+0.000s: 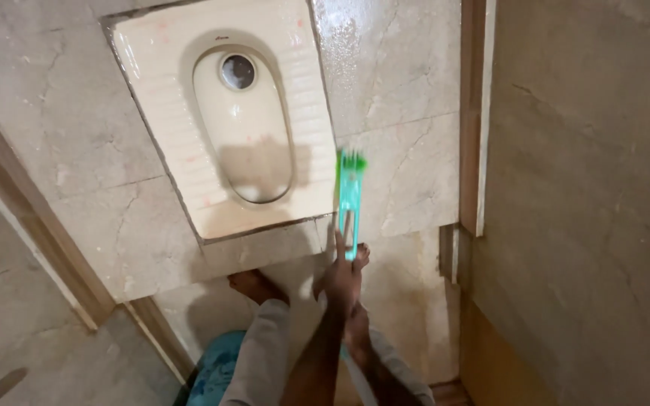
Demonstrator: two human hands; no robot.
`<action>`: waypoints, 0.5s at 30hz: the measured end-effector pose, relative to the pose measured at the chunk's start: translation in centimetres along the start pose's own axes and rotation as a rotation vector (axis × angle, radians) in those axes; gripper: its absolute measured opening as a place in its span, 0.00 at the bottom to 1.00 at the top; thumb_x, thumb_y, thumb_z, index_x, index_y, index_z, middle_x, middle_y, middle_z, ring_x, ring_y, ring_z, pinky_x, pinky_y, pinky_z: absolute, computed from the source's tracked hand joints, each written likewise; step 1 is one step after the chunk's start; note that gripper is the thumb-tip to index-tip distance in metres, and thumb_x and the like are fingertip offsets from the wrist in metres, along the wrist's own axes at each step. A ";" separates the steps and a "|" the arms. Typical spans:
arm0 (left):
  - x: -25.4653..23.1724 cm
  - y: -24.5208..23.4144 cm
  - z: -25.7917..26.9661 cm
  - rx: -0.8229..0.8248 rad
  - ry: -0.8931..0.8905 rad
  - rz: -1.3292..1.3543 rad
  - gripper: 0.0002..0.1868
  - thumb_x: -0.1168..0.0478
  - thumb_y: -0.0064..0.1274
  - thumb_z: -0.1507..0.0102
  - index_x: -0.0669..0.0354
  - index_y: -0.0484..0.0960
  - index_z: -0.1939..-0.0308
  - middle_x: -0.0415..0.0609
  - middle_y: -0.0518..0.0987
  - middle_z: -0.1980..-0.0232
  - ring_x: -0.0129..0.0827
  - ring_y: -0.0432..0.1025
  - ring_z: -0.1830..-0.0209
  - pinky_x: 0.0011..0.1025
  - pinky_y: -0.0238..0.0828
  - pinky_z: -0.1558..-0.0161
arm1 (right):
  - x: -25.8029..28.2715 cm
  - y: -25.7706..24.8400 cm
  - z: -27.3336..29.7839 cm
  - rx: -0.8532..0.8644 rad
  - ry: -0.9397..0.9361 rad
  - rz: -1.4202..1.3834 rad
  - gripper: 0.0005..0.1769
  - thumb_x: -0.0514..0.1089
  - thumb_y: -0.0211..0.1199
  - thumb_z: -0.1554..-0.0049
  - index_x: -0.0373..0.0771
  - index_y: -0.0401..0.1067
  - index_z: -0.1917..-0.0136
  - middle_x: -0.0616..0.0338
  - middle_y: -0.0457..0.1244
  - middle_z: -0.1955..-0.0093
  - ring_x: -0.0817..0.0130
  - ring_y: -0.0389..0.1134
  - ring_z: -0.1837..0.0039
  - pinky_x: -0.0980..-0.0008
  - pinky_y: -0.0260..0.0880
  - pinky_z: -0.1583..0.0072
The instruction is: Cleaning a ceramic squat toilet using a long-handled brush, water from a mug, and cleaning agents.
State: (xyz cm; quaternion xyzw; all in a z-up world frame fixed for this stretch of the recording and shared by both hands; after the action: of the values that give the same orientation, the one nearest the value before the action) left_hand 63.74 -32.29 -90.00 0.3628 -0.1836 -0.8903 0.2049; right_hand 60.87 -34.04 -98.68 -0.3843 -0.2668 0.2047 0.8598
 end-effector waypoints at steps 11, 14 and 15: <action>-17.5 1.5 -15.3 -0.313 -0.019 -1.096 0.49 0.48 0.51 0.30 0.32 0.30 0.18 0.61 0.80 0.73 0.54 0.77 0.76 0.47 0.71 0.74 | 9.2 -6.2 -4.0 0.378 -0.024 -0.438 0.19 0.53 0.54 0.36 0.33 0.70 0.46 0.45 0.69 0.56 0.57 0.69 0.55 0.56 0.68 0.53; -23.3 1.5 -22.3 -0.303 0.350 -0.998 0.50 0.51 0.53 0.30 0.38 0.29 0.17 0.61 0.82 0.71 0.54 0.79 0.72 0.46 0.76 0.70 | 20.4 -8.9 -9.7 0.399 -0.182 -0.371 0.19 0.54 0.60 0.41 0.34 0.72 0.55 0.50 0.67 0.68 0.62 0.69 0.67 0.60 0.68 0.63; -25.1 2.1 -22.1 -0.308 0.356 -0.997 0.50 0.51 0.53 0.30 0.38 0.29 0.17 0.61 0.82 0.71 0.54 0.79 0.72 0.46 0.76 0.70 | 22.6 -10.1 -9.5 0.401 -0.190 -0.372 0.19 0.54 0.60 0.41 0.34 0.72 0.55 0.50 0.67 0.68 0.62 0.69 0.67 0.60 0.68 0.63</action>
State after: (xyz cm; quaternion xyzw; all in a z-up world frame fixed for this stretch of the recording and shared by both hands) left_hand 96.57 -25.56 -89.50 0.5166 0.1802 -0.8210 -0.1628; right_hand 85.68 -32.99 -89.41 -0.1304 -0.3661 0.1272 0.9126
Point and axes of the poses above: each hand's wrist, its own z-axis away from the middle knuckle, its own y-axis out of the palm, x = y × z, the point moved 4 cm from there along -z, towards the middle knuckle
